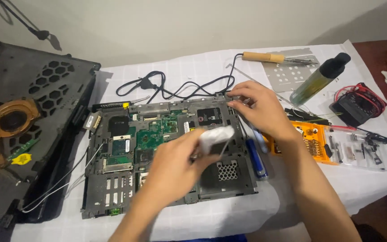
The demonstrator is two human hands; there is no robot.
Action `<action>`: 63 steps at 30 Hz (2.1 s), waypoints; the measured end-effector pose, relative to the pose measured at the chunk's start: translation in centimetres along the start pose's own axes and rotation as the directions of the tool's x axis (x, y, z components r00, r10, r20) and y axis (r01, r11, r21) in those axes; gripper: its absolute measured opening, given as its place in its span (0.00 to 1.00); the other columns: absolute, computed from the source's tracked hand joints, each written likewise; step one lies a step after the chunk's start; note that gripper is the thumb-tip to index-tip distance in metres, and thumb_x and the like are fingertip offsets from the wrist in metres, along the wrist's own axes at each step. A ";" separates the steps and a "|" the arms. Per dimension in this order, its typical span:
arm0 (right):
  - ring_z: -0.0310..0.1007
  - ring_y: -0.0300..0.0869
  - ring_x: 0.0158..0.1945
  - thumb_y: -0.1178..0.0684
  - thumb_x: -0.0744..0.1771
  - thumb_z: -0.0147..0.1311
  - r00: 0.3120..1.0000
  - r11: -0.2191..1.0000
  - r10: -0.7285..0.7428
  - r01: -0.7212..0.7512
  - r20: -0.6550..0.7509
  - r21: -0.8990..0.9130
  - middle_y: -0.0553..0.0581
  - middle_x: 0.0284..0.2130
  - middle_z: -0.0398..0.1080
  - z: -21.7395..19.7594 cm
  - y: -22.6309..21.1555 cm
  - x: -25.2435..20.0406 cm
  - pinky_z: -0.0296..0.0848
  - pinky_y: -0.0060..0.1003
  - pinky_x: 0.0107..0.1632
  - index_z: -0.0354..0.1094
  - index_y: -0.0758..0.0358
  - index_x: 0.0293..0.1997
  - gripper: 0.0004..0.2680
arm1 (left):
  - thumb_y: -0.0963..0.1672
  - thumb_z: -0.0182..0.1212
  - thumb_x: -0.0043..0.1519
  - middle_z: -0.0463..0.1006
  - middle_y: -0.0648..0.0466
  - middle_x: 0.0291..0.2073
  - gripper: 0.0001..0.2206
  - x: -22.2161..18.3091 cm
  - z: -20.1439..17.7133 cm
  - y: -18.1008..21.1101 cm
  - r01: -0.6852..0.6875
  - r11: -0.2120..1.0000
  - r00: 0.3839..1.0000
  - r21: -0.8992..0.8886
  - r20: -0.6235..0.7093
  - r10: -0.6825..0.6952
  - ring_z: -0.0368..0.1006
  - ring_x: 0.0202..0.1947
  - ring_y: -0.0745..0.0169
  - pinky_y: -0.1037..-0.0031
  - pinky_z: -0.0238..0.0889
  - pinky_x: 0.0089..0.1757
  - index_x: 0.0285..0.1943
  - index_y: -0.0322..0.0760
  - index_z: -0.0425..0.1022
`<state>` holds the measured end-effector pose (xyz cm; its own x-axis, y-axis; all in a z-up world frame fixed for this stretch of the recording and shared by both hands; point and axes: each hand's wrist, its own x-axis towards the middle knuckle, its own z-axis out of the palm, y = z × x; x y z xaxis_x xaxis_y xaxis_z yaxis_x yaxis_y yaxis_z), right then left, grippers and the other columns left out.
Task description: Unscrewing components from a laptop motherboard and cleaning the surface with a white wipe.
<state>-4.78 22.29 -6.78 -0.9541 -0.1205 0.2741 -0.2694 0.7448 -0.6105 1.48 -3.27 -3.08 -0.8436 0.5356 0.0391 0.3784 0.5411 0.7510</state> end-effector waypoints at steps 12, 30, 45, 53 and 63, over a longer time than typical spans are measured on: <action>0.75 0.40 0.46 0.51 0.67 0.60 0.999 0.999 0.040 -0.041 0.008 0.020 0.51 0.50 0.75 -0.2 -0.6 -0.1 0.74 0.36 0.49 0.78 0.57 0.50 0.09 | 0.46 0.62 0.62 0.81 0.62 0.49 0.18 -0.1 -2.3 0.7 0.209 0.967 0.966 0.146 0.127 -0.227 0.77 0.40 0.68 0.73 0.76 0.42 0.62 0.53 0.74; 0.54 0.48 0.72 0.34 0.67 0.44 0.961 0.989 0.139 -0.124 0.241 -0.078 0.55 0.69 0.60 -2.0 -4.7 -3.0 0.53 0.56 0.68 0.66 0.52 0.66 0.22 | 0.48 0.63 0.63 0.82 0.56 0.33 0.18 -1.6 1.9 -1.9 0.000 0.997 0.958 0.081 -0.287 0.024 0.65 0.15 0.71 0.79 0.65 0.19 0.61 0.42 0.73; 0.56 0.51 0.75 0.39 0.58 0.71 0.950 0.967 -0.229 0.198 0.212 0.161 0.62 0.68 0.63 -0.7 -4.3 -12.5 0.42 0.58 0.77 0.58 0.54 0.71 0.34 | 0.53 0.61 0.61 0.83 0.58 0.31 0.14 -4.2 0.4 0.5 0.055 0.998 0.998 0.004 -0.041 -0.055 0.81 0.31 0.52 0.63 0.66 0.34 0.50 0.49 0.71; 0.58 0.53 0.73 0.39 0.58 0.70 0.958 0.963 -0.206 0.163 0.199 0.214 0.60 0.66 0.64 -0.5 -3.8 -12.7 0.48 0.56 0.75 0.59 0.57 0.69 0.33 | 0.49 0.59 0.64 0.86 0.51 0.35 0.19 -2.5 2.6 0.5 -0.068 0.998 0.995 0.012 -0.077 0.068 0.82 0.28 0.47 0.61 0.69 0.30 0.63 0.44 0.67; 0.67 0.52 0.66 0.45 0.53 0.75 0.958 0.963 0.092 -0.155 0.272 0.219 0.60 0.71 0.56 -0.8 -4.8 -13.0 0.65 0.45 0.63 0.47 0.51 0.76 0.44 | 0.52 0.60 0.61 0.86 0.51 0.35 0.22 -1.2 3.7 3.2 -0.023 1.000 0.992 0.020 0.126 0.020 0.83 0.29 0.44 0.60 0.71 0.32 0.64 0.51 0.68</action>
<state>9.04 20.85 -6.84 -0.9742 -0.2258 0.0039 -0.1406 0.5926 -0.7931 5.12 0.25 -3.13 -0.7810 0.6239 -0.0294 0.4052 0.5420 0.7362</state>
